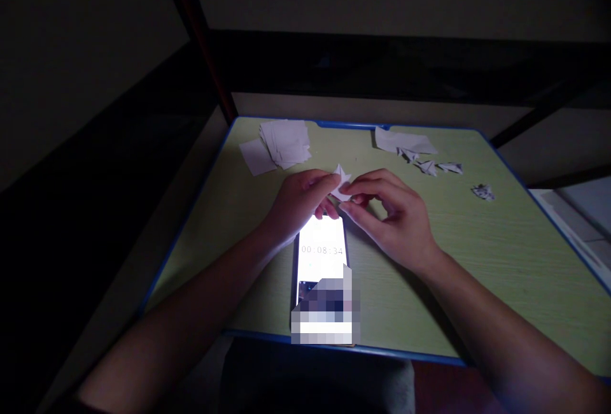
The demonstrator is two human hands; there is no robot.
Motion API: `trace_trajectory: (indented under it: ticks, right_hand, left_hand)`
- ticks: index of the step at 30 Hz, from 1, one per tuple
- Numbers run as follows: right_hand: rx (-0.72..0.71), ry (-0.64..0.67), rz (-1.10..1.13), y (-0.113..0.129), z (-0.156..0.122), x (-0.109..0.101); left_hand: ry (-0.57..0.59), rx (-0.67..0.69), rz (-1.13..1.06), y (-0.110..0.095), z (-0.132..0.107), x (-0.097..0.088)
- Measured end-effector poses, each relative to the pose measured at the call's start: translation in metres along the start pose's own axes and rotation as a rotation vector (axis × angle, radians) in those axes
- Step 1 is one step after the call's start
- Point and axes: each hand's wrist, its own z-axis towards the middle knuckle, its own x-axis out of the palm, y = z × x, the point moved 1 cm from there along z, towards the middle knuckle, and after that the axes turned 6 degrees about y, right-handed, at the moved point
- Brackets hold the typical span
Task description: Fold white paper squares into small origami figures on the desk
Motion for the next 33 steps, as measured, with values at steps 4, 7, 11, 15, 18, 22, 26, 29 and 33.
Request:
trace_trajectory:
  ticks: [4,7,11,15,18,22,26,29,33]
  right_hand:
    - [-0.009,0.013,-0.018,-0.0018,-0.0002,-0.0007]
    - [-0.012,0.010,-0.024,-0.0032,-0.0008,-0.0010]
    - [-0.031,-0.008,-0.048,-0.0036,-0.0014,-0.0027]
    - [-0.060,-0.050,-0.094,-0.0043,-0.0012,-0.0049]
    - [-0.102,-0.068,-0.121,-0.0057,-0.0011,-0.0053]
    - [-0.137,-0.066,-0.134,-0.0061,-0.0008,-0.0049]
    - [-0.145,-0.057,-0.138,-0.0048,0.0001,-0.0053]
    - [-0.130,-0.023,-0.114,-0.0052,0.0005,-0.0057]
    - [-0.114,0.018,-0.094,-0.0064,0.0003,-0.0055]
  left_hand:
    - [0.035,-0.001,-0.006,-0.0006,-0.0005,0.0005]
    - [0.044,-0.012,-0.015,-0.0010,-0.0009,0.0006]
    - [0.067,-0.019,-0.052,-0.0014,-0.0005,-0.0010]
    - [0.115,-0.024,-0.058,-0.0014,0.0008,-0.0035]
    - [0.133,-0.031,-0.054,-0.0013,0.0013,-0.0049]
    - [0.128,-0.025,-0.020,-0.0006,0.0015,-0.0053]
    - [0.082,-0.012,-0.016,0.0006,0.0018,-0.0046]
    - [0.033,0.012,0.012,0.0010,0.0020,-0.0050]
    - [0.004,0.021,0.024,0.0017,0.0022,-0.0060]
